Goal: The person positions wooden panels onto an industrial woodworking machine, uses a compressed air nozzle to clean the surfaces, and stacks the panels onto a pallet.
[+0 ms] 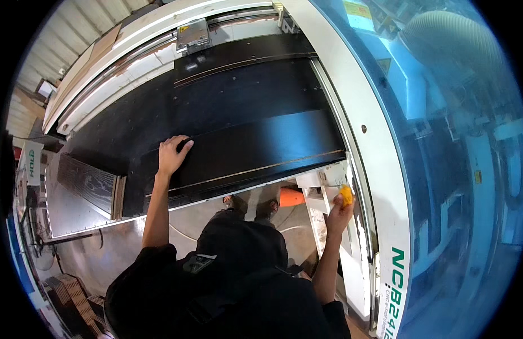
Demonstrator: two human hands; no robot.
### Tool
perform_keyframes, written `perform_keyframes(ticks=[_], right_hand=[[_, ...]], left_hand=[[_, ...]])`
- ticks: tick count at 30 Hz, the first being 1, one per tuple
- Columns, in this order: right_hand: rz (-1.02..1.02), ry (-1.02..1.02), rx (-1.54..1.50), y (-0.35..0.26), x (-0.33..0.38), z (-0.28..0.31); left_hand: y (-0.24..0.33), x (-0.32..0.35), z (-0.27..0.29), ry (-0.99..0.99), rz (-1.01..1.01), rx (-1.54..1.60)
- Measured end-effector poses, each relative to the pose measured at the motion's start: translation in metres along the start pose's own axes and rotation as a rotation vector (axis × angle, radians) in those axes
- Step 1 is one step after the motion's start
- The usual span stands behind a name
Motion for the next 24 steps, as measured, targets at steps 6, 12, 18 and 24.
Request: perform_keyframes(ticks=[6,12,18,24], right_hand=[[-0.211,-0.948,0.305,-0.026,0.100,-0.121],[-0.140,-1.298,0.302,-0.096,0.129,-0.210],[-0.395,-1.148,0.292,-0.117,0.088,-0.216],[-0.381,-1.415,0.347,-0.127,0.125,-0.232]], left_hand=[[0.014,-0.009,0.003,0.037,-0.008,-0.009],[0.001,0.002,-0.001,0.008,0.026,0.011],[-0.049,0.000,0.006,0.129,-0.007,0.227],[-0.113,0.012,0.034,0.097,0.169,0.084]])
Point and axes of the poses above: each hand's wrist, its own x-axis away from the middle knuckle, its own z-axis out of the back of the hand, y = z × x, the point moved 9 cm from there along -x, towards the middle knuckle, and after that the axes turned 2 degrees about y, right-handed, at the moved point
